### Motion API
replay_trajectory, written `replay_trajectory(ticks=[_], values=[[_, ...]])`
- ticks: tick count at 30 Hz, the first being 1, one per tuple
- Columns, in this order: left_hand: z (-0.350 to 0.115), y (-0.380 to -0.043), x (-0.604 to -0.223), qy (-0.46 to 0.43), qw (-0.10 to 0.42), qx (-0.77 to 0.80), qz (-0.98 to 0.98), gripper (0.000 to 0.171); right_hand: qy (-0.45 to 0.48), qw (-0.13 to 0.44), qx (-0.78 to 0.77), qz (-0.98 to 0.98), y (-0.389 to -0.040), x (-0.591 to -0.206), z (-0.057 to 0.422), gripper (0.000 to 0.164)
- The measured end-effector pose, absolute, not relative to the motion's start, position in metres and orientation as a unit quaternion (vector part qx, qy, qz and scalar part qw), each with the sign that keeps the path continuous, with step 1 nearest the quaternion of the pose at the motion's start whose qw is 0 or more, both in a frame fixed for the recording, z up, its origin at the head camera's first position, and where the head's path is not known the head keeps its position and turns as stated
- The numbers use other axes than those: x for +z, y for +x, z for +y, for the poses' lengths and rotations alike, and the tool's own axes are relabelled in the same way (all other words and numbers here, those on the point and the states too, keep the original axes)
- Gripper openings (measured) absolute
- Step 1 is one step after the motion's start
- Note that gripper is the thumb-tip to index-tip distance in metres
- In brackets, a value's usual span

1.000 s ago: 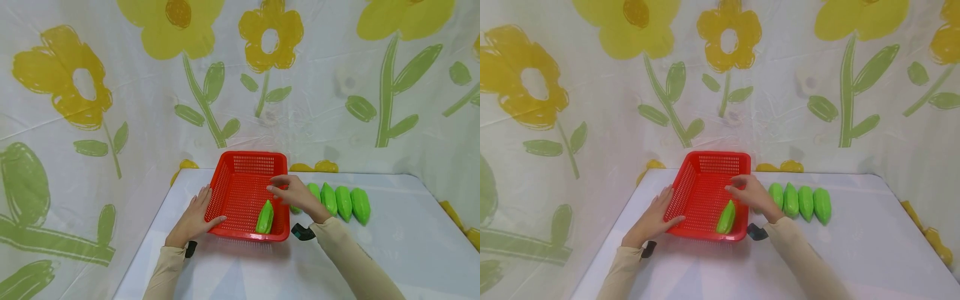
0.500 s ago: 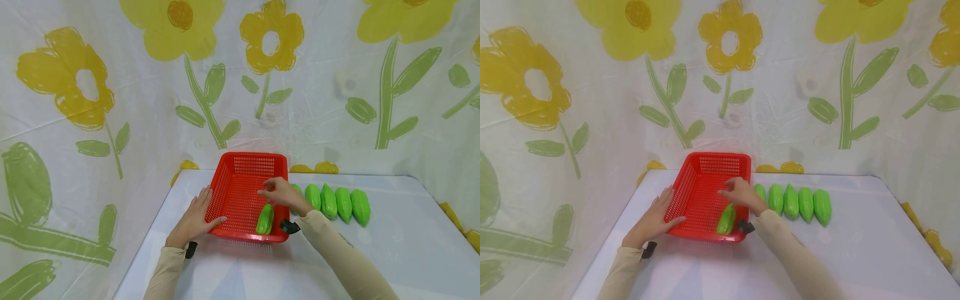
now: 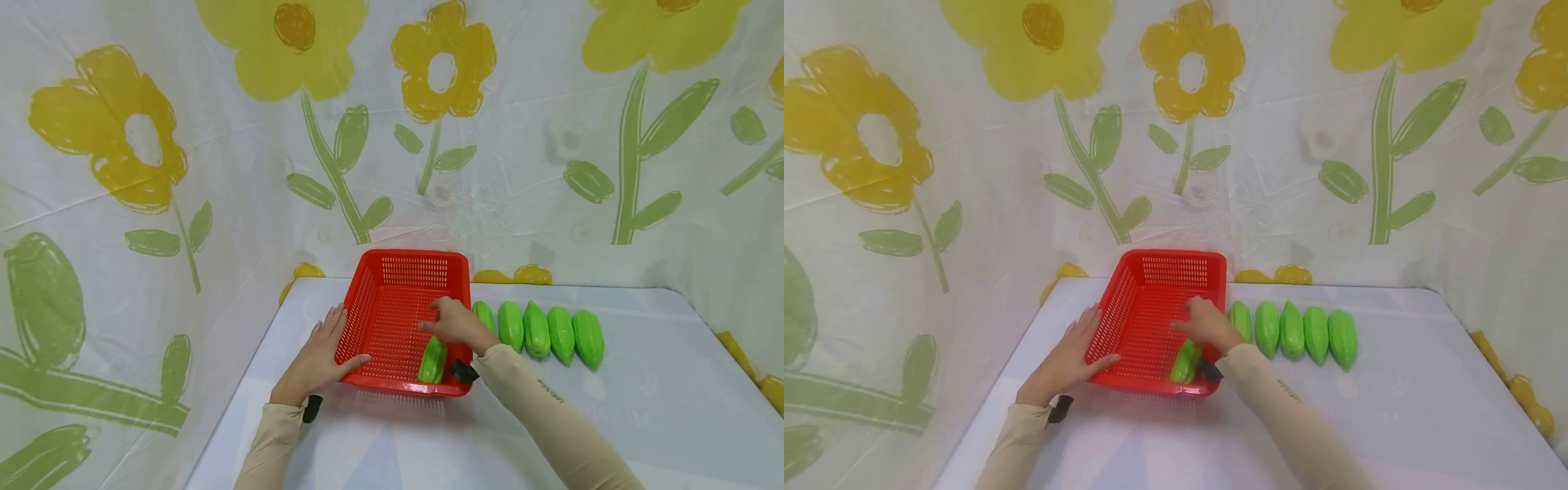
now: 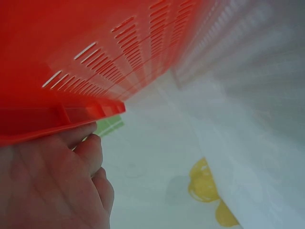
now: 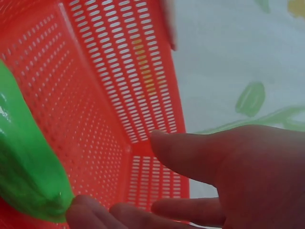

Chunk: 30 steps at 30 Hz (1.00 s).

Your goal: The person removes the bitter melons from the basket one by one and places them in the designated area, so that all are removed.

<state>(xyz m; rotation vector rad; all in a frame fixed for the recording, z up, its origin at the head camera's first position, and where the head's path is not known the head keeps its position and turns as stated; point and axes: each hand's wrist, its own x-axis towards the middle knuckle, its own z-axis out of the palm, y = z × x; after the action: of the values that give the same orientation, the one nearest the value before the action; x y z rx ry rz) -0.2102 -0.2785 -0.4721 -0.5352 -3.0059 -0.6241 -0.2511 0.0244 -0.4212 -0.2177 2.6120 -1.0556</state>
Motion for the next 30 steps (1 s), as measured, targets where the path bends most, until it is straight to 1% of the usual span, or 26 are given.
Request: replay_trajectory(ticks=[5,8,11,14,20,25,30], values=[[-0.279,-0.21,-0.472,-0.172,0.011,-0.202,-0.964,0.114,-0.085,0.143,-0.319,0.933,-0.247,-0.42,0.02,0.062],[-0.279,-0.21,-0.472,-0.172,0.012,-0.201,-0.964,0.114,-0.087,0.138,-0.291,0.943,-0.245,-0.421,0.018,0.053],[-0.279,-0.21,-0.472,-0.171,0.012,-0.2,-0.965,0.114,-0.087,0.149,-0.276,0.946,-0.243,-0.421,0.016,0.041],[-0.279,-0.21,-0.471,-0.171,0.009,-0.202,-0.964,0.114,-0.086,0.167,-0.265,0.946,-0.242,-0.423,0.012,0.034],[-0.279,-0.209,-0.472,-0.172,0.009,-0.207,-0.963,0.113,-0.091,0.185,-0.235,0.95,-0.243,-0.429,0.008,0.033],[-0.278,-0.209,-0.471,-0.172,0.012,-0.206,-0.963,0.113,-0.088,0.2,-0.246,0.944,-0.242,-0.43,0.007,0.035],[-0.278,-0.21,-0.471,-0.17,0.004,-0.202,-0.964,0.113,-0.092,0.207,-0.25,0.941,-0.24,-0.43,0.006,0.033]])
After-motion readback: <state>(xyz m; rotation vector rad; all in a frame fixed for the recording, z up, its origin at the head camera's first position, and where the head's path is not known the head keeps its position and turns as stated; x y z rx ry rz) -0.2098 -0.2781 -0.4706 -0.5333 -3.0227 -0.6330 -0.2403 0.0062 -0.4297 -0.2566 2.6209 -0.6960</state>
